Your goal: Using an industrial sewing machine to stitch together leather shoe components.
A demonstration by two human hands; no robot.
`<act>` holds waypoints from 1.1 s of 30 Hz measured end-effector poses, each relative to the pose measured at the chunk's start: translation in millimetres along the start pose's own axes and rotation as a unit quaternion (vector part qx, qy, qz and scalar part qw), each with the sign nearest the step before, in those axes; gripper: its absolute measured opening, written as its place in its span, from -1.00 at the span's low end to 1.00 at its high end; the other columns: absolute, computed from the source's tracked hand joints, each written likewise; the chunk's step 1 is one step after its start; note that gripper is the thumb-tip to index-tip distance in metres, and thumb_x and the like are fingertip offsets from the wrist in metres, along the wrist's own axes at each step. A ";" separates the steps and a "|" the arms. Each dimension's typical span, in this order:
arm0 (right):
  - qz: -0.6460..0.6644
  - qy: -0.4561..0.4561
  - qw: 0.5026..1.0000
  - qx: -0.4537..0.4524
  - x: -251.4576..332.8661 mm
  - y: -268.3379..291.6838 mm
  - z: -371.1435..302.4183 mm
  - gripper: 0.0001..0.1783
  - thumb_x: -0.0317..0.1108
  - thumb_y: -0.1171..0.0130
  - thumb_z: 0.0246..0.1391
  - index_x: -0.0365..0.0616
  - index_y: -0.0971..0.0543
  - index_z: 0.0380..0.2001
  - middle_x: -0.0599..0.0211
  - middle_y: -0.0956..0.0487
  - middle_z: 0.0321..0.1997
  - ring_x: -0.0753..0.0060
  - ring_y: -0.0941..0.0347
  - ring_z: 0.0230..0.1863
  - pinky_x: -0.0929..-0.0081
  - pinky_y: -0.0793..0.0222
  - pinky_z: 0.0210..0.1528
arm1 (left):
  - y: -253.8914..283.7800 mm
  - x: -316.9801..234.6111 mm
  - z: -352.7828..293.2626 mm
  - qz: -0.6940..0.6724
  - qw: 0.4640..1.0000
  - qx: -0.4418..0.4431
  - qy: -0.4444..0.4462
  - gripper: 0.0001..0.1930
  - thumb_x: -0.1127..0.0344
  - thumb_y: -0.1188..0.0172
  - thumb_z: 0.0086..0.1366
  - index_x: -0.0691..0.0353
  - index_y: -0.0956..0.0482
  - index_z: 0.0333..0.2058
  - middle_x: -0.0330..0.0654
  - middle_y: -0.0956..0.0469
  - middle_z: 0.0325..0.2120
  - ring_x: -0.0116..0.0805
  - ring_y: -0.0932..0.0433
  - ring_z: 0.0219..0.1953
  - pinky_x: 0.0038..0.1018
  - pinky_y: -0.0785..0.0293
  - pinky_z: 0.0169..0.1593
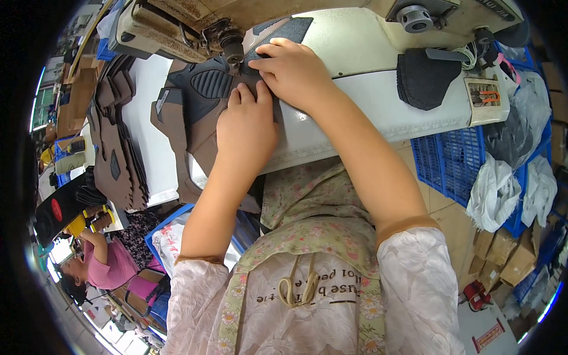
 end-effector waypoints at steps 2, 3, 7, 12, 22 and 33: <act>0.034 0.006 0.999 0.011 1.0 0.6 -0.3 -0.70 -0.39 -0.18 0.02 0.07 -0.66 -0.13 0.38 -0.58 -0.06 0.14 -0.41 0.09 0.24 -0.36 0.07 | 3.3 6.0 -3.3 -0.002 1.000 0.006 -0.021 -0.39 0.30 -0.24 0.03 0.42 -0.41 0.09 0.26 -0.48 0.01 0.04 -0.48 0.10 -0.31 -0.58 -0.05; 0.034 0.005 0.999 0.011 1.7 0.2 -0.7 -0.70 -0.39 -0.18 0.02 0.07 -0.66 -0.13 0.38 -0.58 -0.06 0.14 -0.41 0.09 0.24 -0.36 0.07 | 3.6 8.3 -5.0 -0.004 0.999 0.012 -0.040 -0.40 0.31 -0.25 0.02 0.41 -0.43 0.08 0.23 -0.50 0.00 0.01 -0.50 0.09 -0.32 -0.58 -0.07; 0.019 0.018 1.000 0.000 2.9 -0.9 -2.4 -0.69 -0.41 -0.19 0.01 0.08 -0.66 -0.14 0.36 -0.58 -0.07 0.13 -0.41 0.08 0.25 -0.37 0.05 | 3.8 16.5 -8.3 -0.018 0.996 0.002 -0.083 -0.44 0.33 -0.23 0.01 0.43 -0.47 0.04 0.21 -0.51 -0.01 -0.02 -0.53 0.05 -0.31 -0.59 -0.10; 0.015 0.029 0.999 -0.010 4.2 -2.6 -2.2 -0.66 -0.46 -0.20 -0.02 0.09 -0.65 -0.13 0.34 -0.59 -0.09 0.13 -0.43 0.07 0.24 -0.38 0.03 | 3.9 24.2 -11.3 0.004 0.986 -0.015 -0.166 -0.56 0.38 -0.14 0.06 0.46 -0.52 -0.06 0.16 -0.58 -0.10 -0.08 -0.59 -0.05 -0.34 -0.60 -0.15; -0.021 0.007 1.000 0.007 5.1 -5.4 -1.7 -0.74 -0.36 -0.22 -0.02 0.15 -0.70 -0.22 0.46 -0.57 0.00 0.23 -0.42 0.12 0.25 -0.38 0.06 | 5.6 30.3 -15.1 0.020 0.973 -0.057 -0.221 -0.57 0.39 -0.12 0.06 0.48 -0.52 -0.08 0.19 -0.59 -0.14 -0.08 -0.61 -0.07 -0.37 -0.60 -0.18; -0.026 0.024 0.999 -0.015 4.9 -8.5 -2.1 -0.74 -0.36 -0.22 -0.02 0.15 -0.69 -0.22 0.45 -0.57 0.00 0.22 -0.42 0.12 0.23 -0.38 0.06 | 2.5 31.0 -10.9 0.025 0.977 -0.044 -0.207 -0.60 0.38 -0.13 0.07 0.46 -0.54 -0.09 0.14 -0.60 -0.16 -0.14 -0.61 -0.09 -0.40 -0.60 -0.17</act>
Point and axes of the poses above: each hand's wrist, its own z-axis towards the middle knuckle, its own y-axis out of the back of the hand, x = y × z, the point moved 4 cm from there along z, towards the middle knuckle
